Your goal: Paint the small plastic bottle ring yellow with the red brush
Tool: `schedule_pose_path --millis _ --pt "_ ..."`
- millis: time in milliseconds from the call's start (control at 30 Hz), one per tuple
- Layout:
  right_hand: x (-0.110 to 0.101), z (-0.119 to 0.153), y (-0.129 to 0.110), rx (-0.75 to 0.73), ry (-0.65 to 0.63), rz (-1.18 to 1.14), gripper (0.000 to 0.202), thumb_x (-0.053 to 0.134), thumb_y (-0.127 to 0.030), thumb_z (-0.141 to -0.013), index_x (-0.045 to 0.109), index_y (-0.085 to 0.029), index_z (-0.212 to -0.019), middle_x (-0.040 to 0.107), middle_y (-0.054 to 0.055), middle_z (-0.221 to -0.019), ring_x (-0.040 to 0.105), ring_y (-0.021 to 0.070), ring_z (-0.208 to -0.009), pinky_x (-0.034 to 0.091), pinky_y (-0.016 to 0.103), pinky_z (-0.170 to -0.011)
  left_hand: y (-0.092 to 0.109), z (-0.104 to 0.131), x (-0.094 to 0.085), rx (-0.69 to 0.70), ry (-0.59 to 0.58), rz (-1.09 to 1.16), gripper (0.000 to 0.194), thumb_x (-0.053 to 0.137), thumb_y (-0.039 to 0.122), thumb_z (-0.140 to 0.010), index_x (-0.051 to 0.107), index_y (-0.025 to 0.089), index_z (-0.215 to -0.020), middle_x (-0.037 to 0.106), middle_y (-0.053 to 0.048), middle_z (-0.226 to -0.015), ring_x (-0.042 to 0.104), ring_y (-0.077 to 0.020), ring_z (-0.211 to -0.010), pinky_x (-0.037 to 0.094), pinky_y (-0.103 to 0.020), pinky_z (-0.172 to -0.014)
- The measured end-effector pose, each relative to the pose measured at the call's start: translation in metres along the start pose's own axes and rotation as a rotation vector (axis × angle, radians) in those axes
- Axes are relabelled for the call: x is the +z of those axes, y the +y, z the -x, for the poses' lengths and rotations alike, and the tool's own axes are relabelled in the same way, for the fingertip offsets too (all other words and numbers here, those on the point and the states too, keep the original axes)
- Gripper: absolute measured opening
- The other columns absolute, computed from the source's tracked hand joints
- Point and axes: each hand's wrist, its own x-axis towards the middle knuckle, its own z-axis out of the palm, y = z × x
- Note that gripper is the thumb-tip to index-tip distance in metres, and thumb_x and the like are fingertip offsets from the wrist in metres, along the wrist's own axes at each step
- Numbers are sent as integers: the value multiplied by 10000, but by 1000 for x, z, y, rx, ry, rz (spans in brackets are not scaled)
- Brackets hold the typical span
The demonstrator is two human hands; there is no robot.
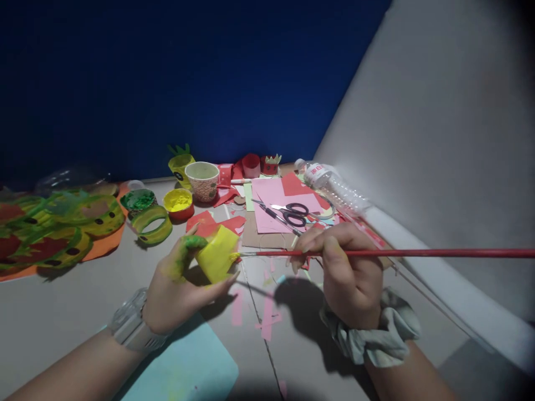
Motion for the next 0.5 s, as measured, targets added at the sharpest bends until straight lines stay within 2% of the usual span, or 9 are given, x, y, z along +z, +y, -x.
schedule_pose_path --millis 67,167,267,367,500 --pt "-4 -4 -1 -14 36 11 149 452 -180 -901 565 -203 -806 587 -3 -680 566 117 -607 447 286 -574 1 -1 1 -4 -14 15 460 814 262 -558 513 219 -904 699 -25 -874 698 -221 -785 603 -307 -651" --pt "-8 -9 -5 2 83 -102 177 440 -190 -901 569 -201 -781 575 -3 -662 565 116 -558 441 284 -524 1 -3 2 -14 -56 41 476 811 239 -562 497 221 -920 700 -21 -880 702 -221 -780 610 -305 -643" --pt "-10 -9 -7 52 44 -188 193 422 -195 -911 560 -194 -777 564 -9 -661 562 103 -531 447 279 -512 -1 -2 3 -49 -106 90 484 807 218 -571 496 209 -942 700 -30 -917 702 -230 -822 610 -309 -685" --pt "-9 -4 -5 83 -37 -112 169 432 -221 -915 552 -202 -797 567 -8 -662 563 109 -590 449 287 -564 -3 -1 3 -90 -134 118 504 808 203 -572 496 198 -969 700 -54 -974 690 -250 -899 599 -316 -743" --pt "-9 -1 -1 31 -41 24 147 445 -226 -910 539 -210 -798 570 -5 -687 548 113 -640 432 303 -619 -2 -1 3 -74 -167 135 470 796 170 -587 502 195 -953 707 -75 -1009 686 -252 -925 596 -298 -753"
